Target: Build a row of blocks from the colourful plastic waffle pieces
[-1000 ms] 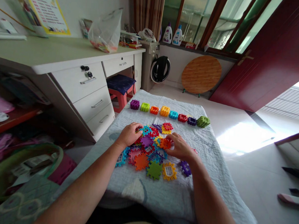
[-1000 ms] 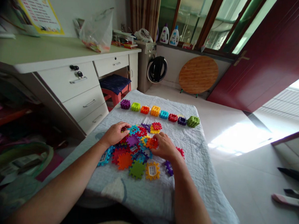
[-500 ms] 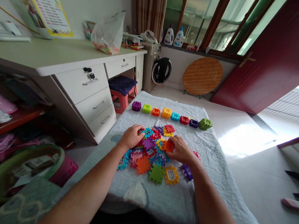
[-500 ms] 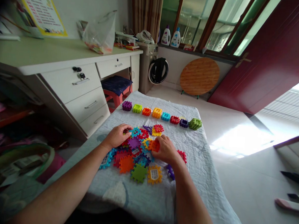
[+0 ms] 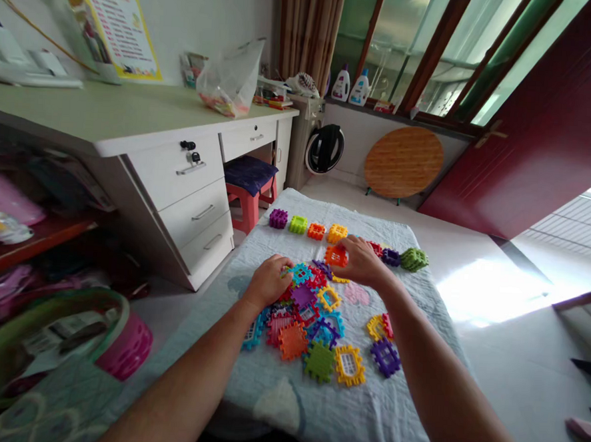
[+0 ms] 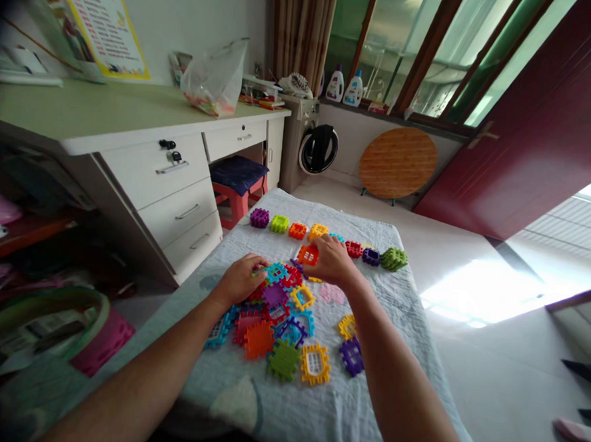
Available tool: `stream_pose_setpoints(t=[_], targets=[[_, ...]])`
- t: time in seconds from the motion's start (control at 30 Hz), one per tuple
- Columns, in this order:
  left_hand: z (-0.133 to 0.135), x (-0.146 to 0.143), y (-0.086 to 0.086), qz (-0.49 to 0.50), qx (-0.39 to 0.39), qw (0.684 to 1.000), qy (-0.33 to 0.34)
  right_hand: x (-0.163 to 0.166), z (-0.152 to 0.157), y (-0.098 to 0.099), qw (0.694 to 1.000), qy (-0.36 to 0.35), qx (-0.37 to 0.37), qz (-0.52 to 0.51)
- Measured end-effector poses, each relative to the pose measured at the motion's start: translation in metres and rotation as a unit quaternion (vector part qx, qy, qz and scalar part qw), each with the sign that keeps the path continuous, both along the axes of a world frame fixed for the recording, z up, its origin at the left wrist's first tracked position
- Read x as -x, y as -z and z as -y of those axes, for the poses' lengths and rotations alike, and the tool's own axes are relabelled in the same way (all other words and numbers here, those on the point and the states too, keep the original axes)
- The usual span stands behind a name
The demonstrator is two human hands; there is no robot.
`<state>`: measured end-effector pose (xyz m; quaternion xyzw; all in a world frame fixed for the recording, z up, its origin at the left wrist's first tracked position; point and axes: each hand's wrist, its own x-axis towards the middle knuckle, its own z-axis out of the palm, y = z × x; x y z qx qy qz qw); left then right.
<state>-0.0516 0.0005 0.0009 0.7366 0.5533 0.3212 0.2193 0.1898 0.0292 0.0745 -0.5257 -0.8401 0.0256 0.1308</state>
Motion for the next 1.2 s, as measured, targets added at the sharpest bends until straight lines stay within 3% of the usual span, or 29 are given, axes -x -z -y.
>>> stream_pose_setpoints(t=[0.2,0.4,0.67,1.2], targets=[[0.001,-0.002,-0.001,0.016,0.016,1.0,-0.007,0.031,-0.079,0.002,0.994,0.069,0.011,0.086],[0.002,-0.001,-0.004,0.013,0.016,1.0,-0.003,0.045,-0.117,0.015,0.987,0.096,0.039,0.124],[0.001,-0.001,-0.002,0.009,0.013,1.0,-0.006,0.047,-0.139,0.025,0.982,0.095,0.071,0.15],[0.002,0.0,-0.003,0.013,0.011,1.0,-0.004,0.048,-0.139,0.03,0.981,0.093,0.072,0.153]])
